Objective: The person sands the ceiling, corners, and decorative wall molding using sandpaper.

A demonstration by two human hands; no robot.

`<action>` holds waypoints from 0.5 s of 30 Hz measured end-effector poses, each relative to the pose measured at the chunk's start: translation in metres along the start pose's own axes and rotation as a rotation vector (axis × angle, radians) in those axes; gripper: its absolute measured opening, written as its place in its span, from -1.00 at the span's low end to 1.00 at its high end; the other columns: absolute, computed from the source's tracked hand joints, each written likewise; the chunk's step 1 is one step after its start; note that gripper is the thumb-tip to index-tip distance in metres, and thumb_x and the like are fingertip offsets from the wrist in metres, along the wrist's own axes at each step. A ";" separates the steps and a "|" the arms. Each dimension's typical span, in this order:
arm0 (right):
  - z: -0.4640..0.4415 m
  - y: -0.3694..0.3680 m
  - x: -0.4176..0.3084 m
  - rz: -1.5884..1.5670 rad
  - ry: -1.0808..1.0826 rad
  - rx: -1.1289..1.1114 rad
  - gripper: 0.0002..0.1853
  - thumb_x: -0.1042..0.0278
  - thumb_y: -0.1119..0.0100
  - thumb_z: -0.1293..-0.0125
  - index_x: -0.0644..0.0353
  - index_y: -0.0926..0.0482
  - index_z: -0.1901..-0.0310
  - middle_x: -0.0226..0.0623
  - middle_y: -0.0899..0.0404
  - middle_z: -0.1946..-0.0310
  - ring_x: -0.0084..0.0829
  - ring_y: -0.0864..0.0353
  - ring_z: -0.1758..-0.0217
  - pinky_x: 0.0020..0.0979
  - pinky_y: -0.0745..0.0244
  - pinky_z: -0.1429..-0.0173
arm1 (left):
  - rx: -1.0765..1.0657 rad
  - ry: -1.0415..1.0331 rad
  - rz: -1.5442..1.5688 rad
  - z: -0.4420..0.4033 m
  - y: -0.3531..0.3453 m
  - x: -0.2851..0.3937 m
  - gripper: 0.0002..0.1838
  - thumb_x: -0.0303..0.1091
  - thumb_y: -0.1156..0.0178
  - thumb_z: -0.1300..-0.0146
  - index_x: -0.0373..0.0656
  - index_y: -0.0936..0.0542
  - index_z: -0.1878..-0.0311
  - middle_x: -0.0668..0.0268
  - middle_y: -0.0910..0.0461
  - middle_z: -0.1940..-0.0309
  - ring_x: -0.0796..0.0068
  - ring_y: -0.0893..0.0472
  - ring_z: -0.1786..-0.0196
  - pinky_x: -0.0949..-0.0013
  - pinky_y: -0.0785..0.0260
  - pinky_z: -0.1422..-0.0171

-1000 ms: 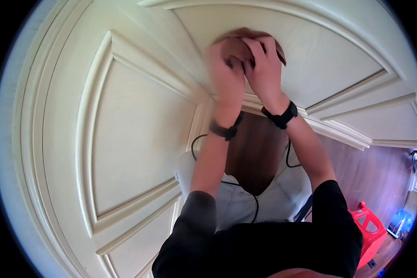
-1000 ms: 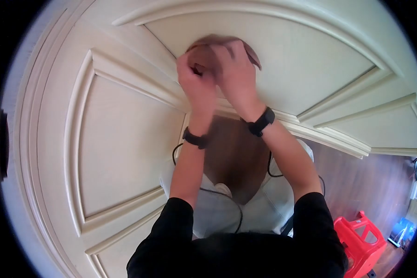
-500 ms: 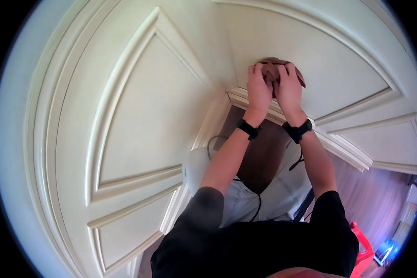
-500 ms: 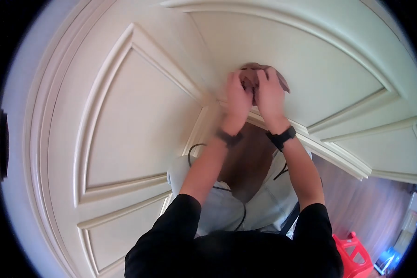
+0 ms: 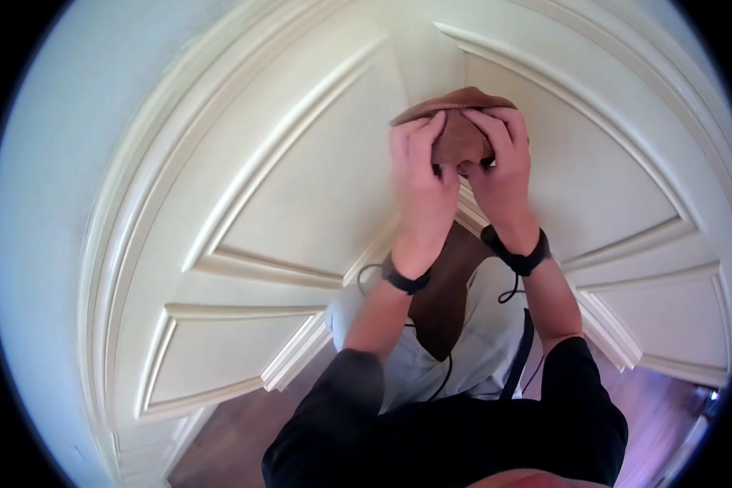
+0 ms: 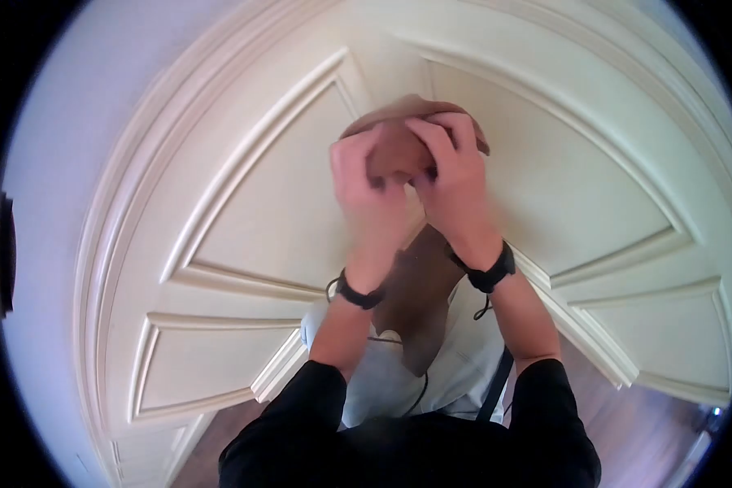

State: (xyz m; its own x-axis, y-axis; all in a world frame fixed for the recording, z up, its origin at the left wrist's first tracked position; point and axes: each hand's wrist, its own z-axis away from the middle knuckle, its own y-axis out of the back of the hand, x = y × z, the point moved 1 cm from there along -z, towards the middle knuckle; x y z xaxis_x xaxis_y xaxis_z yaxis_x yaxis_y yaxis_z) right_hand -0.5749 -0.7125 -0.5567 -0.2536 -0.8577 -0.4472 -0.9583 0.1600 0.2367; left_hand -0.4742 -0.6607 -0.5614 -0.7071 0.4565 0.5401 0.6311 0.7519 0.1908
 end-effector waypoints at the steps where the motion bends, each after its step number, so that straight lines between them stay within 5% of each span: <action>1: -0.006 -0.010 -0.009 -0.059 0.021 0.013 -0.43 0.79 -0.23 0.17 0.11 -0.58 0.02 -0.21 -0.47 0.11 -0.14 -0.55 0.09 -0.26 -0.53 0.19 | 0.049 -0.024 -0.051 -0.010 0.013 0.004 -0.39 -0.84 -0.05 0.12 -0.22 -0.50 -0.09 0.09 -0.46 0.07 0.01 -0.49 -0.01 0.16 -0.39 -0.09; 5: -0.024 -0.045 -0.049 -0.282 0.003 -0.058 -0.40 0.84 -0.20 0.17 0.17 -0.58 -0.01 -0.24 -0.47 0.07 -0.17 -0.51 0.00 -0.31 -0.49 0.04 | 0.175 -0.031 -0.255 -0.028 0.067 0.018 -0.43 -0.83 -0.08 0.15 -0.21 -0.55 -0.02 0.12 -0.51 0.13 0.05 -0.50 0.02 0.20 -0.39 -0.08; 10: -0.032 -0.089 -0.094 -0.517 0.080 -0.124 -0.44 0.82 -0.22 0.09 0.19 -0.56 -0.04 -0.26 -0.45 0.06 -0.26 -0.53 0.07 -0.37 -0.54 0.16 | 0.198 -0.015 -0.536 -0.035 0.130 0.028 -0.39 -0.82 -0.09 0.13 -0.15 -0.53 -0.07 0.07 -0.48 0.07 -0.04 -0.50 -0.03 0.10 -0.41 -0.04; 15: -0.028 -0.123 -0.122 -0.583 0.073 -0.219 -0.47 0.63 -0.28 0.06 0.12 -0.55 -0.04 -0.27 -0.52 0.06 -0.17 -0.55 0.02 -0.27 -0.53 0.05 | 0.205 0.053 -0.707 -0.036 0.171 0.027 -0.45 -0.74 -0.17 0.05 -0.10 -0.53 -0.08 0.11 -0.49 0.04 -0.02 -0.54 -0.03 0.13 -0.46 0.01</action>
State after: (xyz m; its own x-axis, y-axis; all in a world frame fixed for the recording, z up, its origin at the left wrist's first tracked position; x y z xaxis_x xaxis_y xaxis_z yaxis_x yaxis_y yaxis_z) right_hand -0.4223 -0.6406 -0.5073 0.3198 -0.8064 -0.4975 -0.8853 -0.4414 0.1464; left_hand -0.3745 -0.5369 -0.4850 -0.9035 -0.1899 0.3842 -0.0458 0.9341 0.3541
